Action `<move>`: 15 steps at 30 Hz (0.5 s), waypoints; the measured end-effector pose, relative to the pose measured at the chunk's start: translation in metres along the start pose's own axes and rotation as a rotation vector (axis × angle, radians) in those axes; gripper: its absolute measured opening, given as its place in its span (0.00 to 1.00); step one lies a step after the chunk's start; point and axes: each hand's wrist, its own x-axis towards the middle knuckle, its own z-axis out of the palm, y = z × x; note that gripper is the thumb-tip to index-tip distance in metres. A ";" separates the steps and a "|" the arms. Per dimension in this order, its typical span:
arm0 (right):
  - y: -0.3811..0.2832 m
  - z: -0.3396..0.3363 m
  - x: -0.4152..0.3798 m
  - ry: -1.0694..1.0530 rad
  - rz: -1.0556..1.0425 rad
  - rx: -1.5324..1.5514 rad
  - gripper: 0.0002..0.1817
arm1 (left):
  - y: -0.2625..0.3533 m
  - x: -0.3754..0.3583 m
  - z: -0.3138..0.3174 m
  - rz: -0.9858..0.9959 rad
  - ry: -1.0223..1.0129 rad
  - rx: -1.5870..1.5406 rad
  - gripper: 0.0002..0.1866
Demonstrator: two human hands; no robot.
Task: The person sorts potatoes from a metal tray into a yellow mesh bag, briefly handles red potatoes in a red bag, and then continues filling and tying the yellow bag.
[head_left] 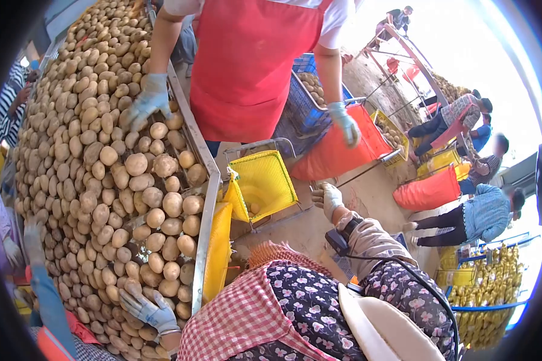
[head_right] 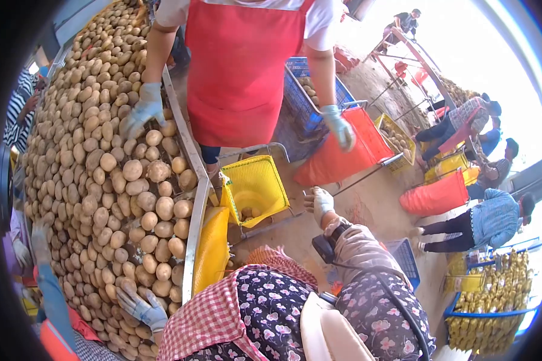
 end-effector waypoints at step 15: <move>0.041 -0.080 -0.044 0.277 -0.109 -0.138 0.12 | -0.013 0.027 -0.003 0.111 0.302 -0.115 0.25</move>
